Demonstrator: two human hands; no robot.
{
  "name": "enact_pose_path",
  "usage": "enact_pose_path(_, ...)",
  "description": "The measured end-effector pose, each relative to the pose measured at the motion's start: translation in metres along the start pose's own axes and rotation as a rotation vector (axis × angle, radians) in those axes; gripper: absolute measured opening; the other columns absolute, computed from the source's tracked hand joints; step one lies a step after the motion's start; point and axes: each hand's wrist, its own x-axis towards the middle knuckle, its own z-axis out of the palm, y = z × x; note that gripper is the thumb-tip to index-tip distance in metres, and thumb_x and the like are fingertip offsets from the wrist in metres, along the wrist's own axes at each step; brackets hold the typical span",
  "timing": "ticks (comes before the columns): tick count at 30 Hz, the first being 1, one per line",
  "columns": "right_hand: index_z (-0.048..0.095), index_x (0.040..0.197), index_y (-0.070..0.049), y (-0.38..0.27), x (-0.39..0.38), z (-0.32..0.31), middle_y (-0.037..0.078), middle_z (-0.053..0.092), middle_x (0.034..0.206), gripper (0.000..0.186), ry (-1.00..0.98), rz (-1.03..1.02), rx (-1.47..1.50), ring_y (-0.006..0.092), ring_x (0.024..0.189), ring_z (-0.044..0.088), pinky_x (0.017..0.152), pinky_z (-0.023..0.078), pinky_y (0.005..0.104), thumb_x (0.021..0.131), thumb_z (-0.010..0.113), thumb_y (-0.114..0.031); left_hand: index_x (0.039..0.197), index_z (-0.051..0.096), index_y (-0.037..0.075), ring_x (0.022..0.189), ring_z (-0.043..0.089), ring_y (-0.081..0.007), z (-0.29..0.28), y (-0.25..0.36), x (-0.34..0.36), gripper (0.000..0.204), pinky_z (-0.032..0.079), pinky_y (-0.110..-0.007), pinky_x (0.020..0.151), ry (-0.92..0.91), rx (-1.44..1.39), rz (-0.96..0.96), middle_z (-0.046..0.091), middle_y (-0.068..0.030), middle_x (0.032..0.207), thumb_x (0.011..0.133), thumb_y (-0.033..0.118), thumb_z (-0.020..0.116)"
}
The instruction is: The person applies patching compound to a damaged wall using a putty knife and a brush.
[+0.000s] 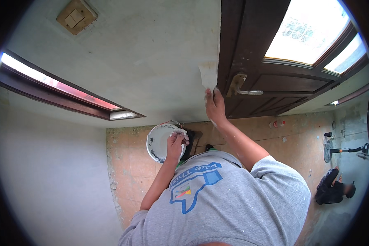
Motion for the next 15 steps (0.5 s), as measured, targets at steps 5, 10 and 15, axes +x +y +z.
enact_pose_path(5, 0.047, 0.088, -0.009, 0.015, -0.037, -0.007, -0.009, 0.039, 0.069, 0.024, -0.048, 0.120, 0.115, 0.0016, 0.058, 0.034, 0.049, 0.028, 0.0220, 0.105, 0.047, -0.026, 0.090, 0.061, 0.004, 0.065, 0.061, -0.0129, -0.009, -0.001, -0.006, 0.013, 0.048, -0.025, 0.061, 0.032, -0.030, 0.029, 0.064, -0.0058, 0.078, 0.097, 0.012, 0.055)
enact_pose_path(10, 0.047, 0.086, -0.010, -0.018, -0.032, -0.013, -0.009, 0.039, 0.069, 0.027, -0.102, -0.107, 0.178, 0.0015, 0.058, 0.033, 0.049, 0.027, 0.0219, 0.105, 0.047, -0.029, 0.088, 0.061, 0.004, 0.065, 0.061, -0.0134, -0.011, -0.001, -0.009, 0.014, 0.047, -0.025, 0.060, 0.048, -0.058, 0.021, 0.064, -0.0061, 0.078, 0.096, 0.012, 0.055)
enact_pose_path(15, 0.047, 0.084, -0.005, -0.030, 0.000, -0.007, -0.002, 0.042, 0.068, 0.030, -0.083, -0.003, 0.184, 0.0068, 0.061, 0.036, 0.053, 0.032, 0.0270, 0.104, 0.048, -0.027, 0.088, 0.061, 0.004, 0.065, 0.060, -0.0133, -0.004, 0.002, -0.008, 0.012, 0.046, -0.025, 0.060, 0.030, -0.033, 0.013, 0.063, -0.0056, 0.078, 0.095, 0.013, 0.055)
